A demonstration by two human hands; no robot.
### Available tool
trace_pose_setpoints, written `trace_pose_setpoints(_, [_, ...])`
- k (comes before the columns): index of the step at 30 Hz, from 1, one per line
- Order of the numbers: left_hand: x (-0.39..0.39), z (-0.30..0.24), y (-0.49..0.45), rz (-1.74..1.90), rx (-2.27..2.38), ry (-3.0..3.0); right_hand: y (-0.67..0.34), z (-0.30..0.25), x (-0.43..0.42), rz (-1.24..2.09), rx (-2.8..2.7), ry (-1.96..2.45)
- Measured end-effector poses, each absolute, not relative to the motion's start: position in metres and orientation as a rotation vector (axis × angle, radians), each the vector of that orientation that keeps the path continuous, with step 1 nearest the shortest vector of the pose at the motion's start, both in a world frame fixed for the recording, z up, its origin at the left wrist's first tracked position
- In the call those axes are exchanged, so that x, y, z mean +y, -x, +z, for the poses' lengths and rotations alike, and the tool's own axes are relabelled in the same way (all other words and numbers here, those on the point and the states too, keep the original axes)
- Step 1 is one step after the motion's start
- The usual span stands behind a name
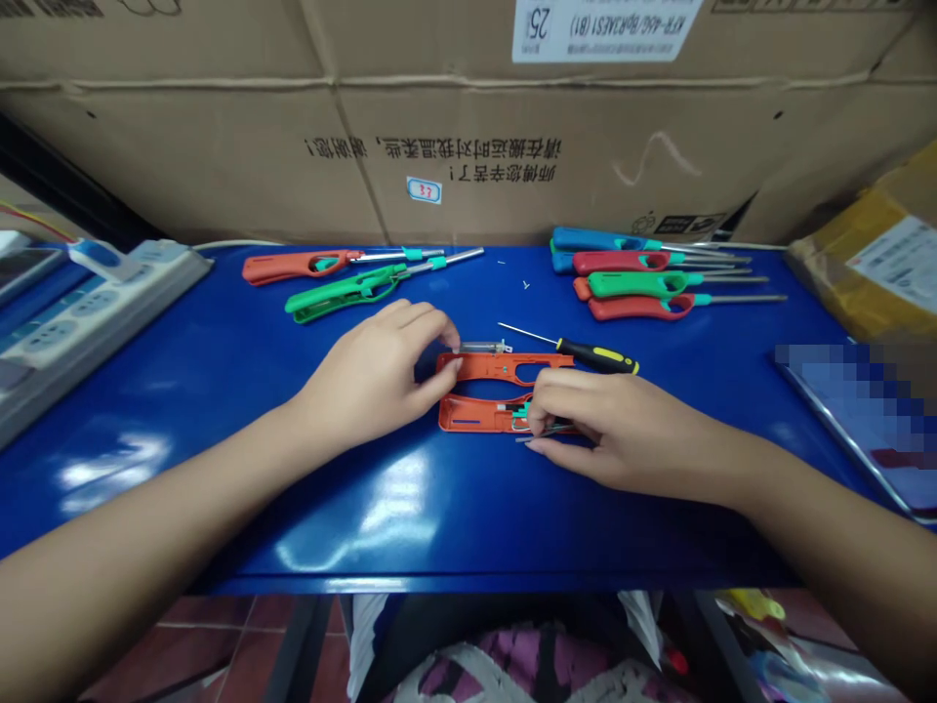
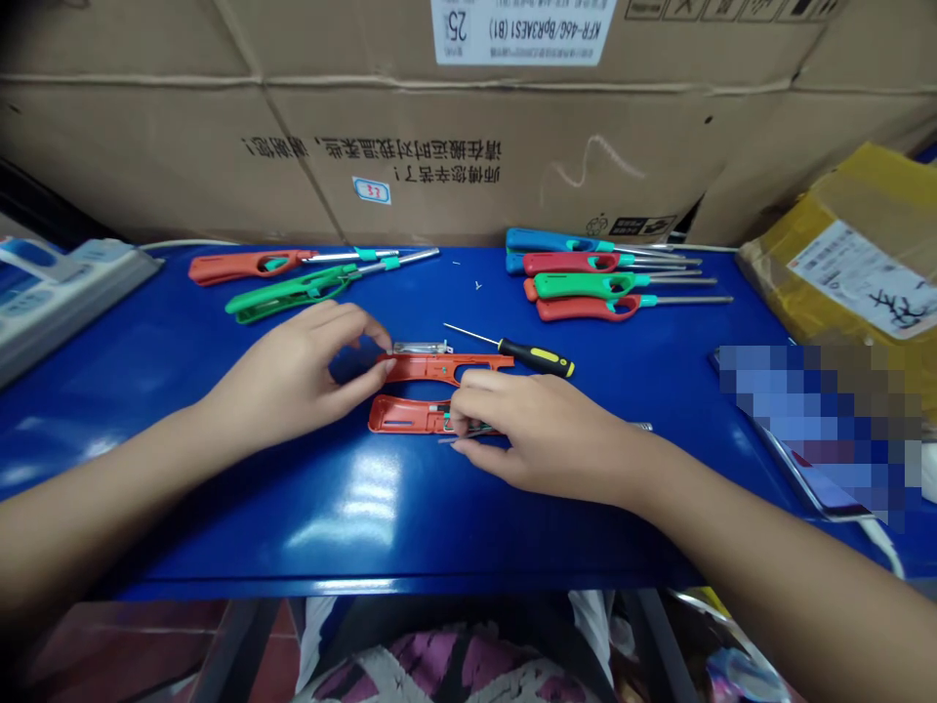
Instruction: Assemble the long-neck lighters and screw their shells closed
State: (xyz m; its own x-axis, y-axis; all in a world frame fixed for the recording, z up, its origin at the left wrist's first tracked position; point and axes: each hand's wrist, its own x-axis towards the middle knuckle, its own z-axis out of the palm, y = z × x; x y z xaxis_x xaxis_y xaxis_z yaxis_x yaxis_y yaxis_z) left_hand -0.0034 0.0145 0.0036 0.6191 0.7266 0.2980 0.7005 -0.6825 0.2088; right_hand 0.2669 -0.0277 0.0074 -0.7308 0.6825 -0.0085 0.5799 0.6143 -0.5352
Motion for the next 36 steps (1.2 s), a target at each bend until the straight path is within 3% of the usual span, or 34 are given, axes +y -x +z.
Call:
trace_pose_setpoints(19, [0.029,-0.019,-0.002,0.745,1.197,-2.301,-0.265,0.007,-0.029,0.428,-2.864,1.046])
trace_pose_setpoints(25, [0.027,-0.016,0.000,0.798,1.114,-2.439,-0.265,0.008,-0.029,0.410,-2.855,1.033])
trace_pose_setpoints(30, [0.021,-0.008,-0.003,0.967,1.109,-2.142,-0.266,0.011,-0.028,0.647,-2.658,1.047])
trace_pose_setpoints(36, [0.005,0.006,-0.013,0.684,1.012,-1.529,-0.264,0.012,-0.028,1.345,-2.176,1.264])
